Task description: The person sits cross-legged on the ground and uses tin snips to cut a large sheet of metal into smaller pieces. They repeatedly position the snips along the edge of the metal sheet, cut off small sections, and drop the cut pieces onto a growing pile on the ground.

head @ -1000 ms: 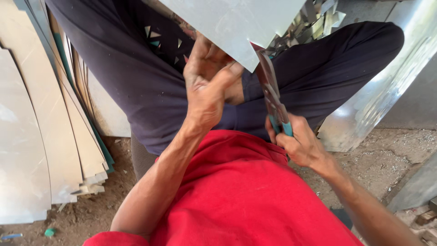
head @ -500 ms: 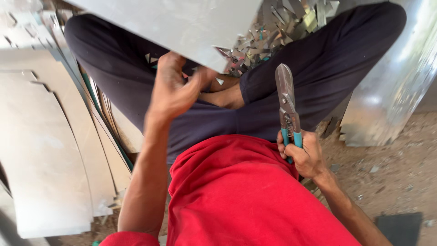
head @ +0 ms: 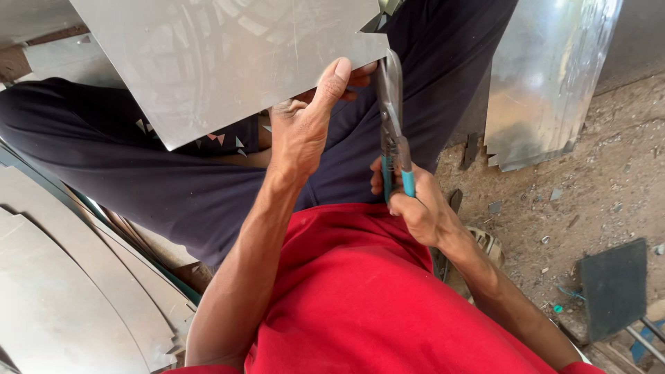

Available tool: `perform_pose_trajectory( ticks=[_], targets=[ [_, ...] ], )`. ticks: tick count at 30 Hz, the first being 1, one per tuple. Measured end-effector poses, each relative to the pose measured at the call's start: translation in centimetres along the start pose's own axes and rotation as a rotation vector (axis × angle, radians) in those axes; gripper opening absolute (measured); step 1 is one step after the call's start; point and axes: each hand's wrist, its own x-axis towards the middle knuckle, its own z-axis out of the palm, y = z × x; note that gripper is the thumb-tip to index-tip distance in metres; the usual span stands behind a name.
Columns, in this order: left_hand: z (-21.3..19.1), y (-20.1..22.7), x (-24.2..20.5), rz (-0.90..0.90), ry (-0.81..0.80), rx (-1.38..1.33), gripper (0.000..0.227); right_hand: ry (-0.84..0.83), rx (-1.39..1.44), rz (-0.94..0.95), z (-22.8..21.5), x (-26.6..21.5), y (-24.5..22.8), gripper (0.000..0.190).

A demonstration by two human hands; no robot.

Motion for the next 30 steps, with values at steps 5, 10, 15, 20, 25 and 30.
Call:
perform_pose_trajectory(
  ticks=[5, 10, 15, 20, 25, 30],
  targets=[
    [0.3, 0.1, 0.0, 0.02, 0.004, -0.003, 0.036, 0.04, -0.081, -0.144, 0.0, 0.7, 0.0, 0.051],
    [-0.3, -1.1, 0.2, -0.075, 0.095, 0.025, 0.037, 0.067, -0.127, -0.141, -0.5, 1.8, 1.2, 0.034],
    [-0.6, -1.8, 0.2, -0.05, 0.147, -0.054, 0.039, 0.025, -0.238, -0.166, 0.1, 0.8, 0.7, 0.03],
    [0.0, -2.1, 0.7, -0.144, 0.202, -0.059, 0.038, 0.03, -0.181, -0.221, 1.0, 0.2, 0.3, 0.033],
    [0.3, -2.0, 0.7, -0.118, 0.216, -0.047, 0.037, 0.096, -0.285, -0.229, 0.7, 0.9, 1.2, 0.026],
    [-0.2, -0.6, -0.7, 0.176, 0.306, -0.116, 0.023, 0.118, -0.23, -0.132, 0.3, 0.7, 1.2, 0.023]
  ],
)
